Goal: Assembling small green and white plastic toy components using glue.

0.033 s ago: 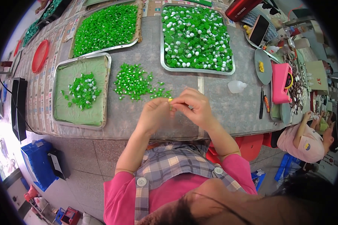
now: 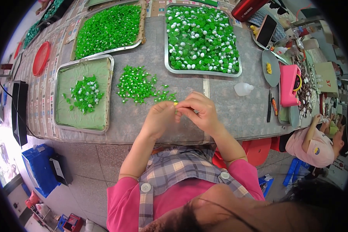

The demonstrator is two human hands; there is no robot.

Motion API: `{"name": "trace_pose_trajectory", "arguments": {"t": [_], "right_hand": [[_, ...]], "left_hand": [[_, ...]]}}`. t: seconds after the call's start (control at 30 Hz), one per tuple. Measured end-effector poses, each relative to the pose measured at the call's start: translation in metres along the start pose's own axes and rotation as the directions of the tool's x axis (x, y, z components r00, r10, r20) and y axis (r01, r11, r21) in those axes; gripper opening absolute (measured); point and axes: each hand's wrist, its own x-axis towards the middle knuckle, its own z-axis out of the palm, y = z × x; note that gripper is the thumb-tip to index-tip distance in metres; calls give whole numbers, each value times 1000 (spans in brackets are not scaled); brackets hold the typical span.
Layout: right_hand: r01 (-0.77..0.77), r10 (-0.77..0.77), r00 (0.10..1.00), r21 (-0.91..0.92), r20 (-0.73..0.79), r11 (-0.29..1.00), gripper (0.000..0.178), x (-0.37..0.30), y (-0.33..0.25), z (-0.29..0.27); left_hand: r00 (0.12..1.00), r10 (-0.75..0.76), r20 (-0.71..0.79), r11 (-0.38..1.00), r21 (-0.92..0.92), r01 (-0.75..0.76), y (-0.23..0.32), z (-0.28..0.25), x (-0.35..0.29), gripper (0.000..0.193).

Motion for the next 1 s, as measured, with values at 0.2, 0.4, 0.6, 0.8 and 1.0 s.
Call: {"name": "trace_pose_trajectory", "arguments": {"t": [0.2, 0.4, 0.6, 0.8, 1.0], "right_hand": [[-224, 221, 955, 7, -197, 974, 15, -29, 3, -7], [-250, 68, 365, -27, -928, 968, 20, -57, 50, -79], [-602, 399, 700, -189, -592, 776, 44, -70, 86, -106], [-348, 425, 663, 250, -616, 904, 39, -49, 49, -73], [-217, 329, 850, 297, -411, 930, 37, -45, 8, -45]], "left_hand": [[997, -75, 36, 990, -116, 79, -7, 7, 3, 11], [983, 115, -142, 983, -127, -133, 0, 6, 4, 13], [985, 120, -122, 981, -136, -136, -5, 11, 4, 13], [990, 64, -127, 977, -196, -89, -5, 11, 3, 7], [992, 88, -86, 970, -221, -105, -3, 12, 3, 5]]}}
